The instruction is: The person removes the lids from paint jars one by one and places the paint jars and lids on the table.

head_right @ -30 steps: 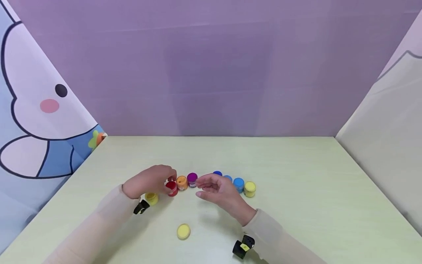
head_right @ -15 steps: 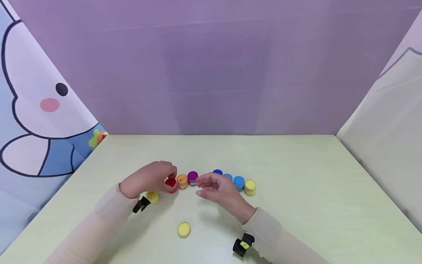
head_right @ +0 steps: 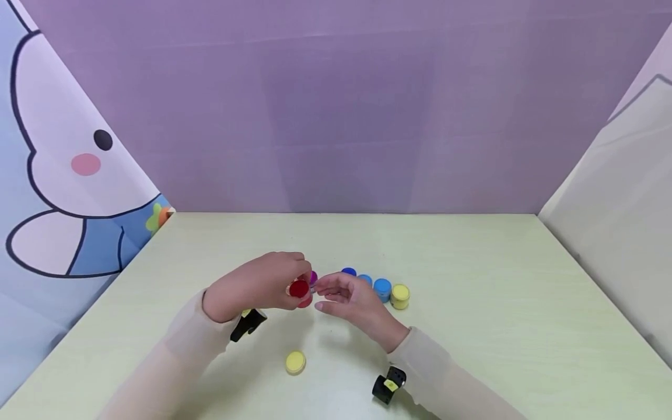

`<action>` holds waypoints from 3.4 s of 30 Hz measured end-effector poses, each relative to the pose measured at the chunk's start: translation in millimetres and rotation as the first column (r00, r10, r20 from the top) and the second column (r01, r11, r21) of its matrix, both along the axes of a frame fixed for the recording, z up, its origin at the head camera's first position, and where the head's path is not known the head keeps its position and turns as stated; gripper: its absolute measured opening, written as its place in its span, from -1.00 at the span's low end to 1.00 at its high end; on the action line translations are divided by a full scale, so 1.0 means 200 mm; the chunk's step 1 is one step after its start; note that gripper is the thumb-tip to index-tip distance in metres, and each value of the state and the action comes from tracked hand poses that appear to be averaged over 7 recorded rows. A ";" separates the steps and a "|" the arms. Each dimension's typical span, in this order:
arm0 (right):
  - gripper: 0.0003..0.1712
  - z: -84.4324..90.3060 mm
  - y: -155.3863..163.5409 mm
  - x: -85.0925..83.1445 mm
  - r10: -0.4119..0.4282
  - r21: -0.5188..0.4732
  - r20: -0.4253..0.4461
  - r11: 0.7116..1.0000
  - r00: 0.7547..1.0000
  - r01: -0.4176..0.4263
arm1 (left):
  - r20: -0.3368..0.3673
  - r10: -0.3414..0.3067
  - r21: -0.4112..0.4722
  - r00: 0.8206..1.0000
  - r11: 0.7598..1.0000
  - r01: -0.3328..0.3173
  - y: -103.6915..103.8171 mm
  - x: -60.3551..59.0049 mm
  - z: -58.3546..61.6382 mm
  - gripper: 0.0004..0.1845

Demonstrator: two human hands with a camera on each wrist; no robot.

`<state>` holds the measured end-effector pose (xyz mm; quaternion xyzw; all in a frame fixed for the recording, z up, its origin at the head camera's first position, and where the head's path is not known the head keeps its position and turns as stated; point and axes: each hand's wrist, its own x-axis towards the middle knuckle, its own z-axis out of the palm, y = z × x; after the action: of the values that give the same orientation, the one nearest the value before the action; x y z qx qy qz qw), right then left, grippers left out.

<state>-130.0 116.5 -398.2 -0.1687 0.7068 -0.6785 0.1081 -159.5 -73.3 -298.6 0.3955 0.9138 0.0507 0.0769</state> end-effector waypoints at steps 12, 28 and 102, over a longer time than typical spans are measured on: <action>-0.39 -0.02 0.00 0.00 0.064 0.009 -0.026 0.998 0.998 -0.064 | 0.035 -0.050 0.040 0.998 0.998 0.049 0.07 0.06 0.06 -0.81; -0.28 -0.01 0.01 0.01 0.057 -0.092 -0.061 0.994 0.996 -0.063 | 0.080 -0.222 0.181 0.972 0.962 0.205 0.05 0.05 0.10 -0.74; -0.50 0.01 -0.05 0.03 -0.035 -0.051 -0.070 0.998 0.997 0.031 | 0.045 -0.299 0.240 0.953 0.930 0.280 0.01 0.04 0.07 -0.83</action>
<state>-123.5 107.4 -397.0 -0.1835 0.6957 -0.6912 0.0675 -151.5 -71.5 -284.6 0.5297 0.8296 0.1605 0.0740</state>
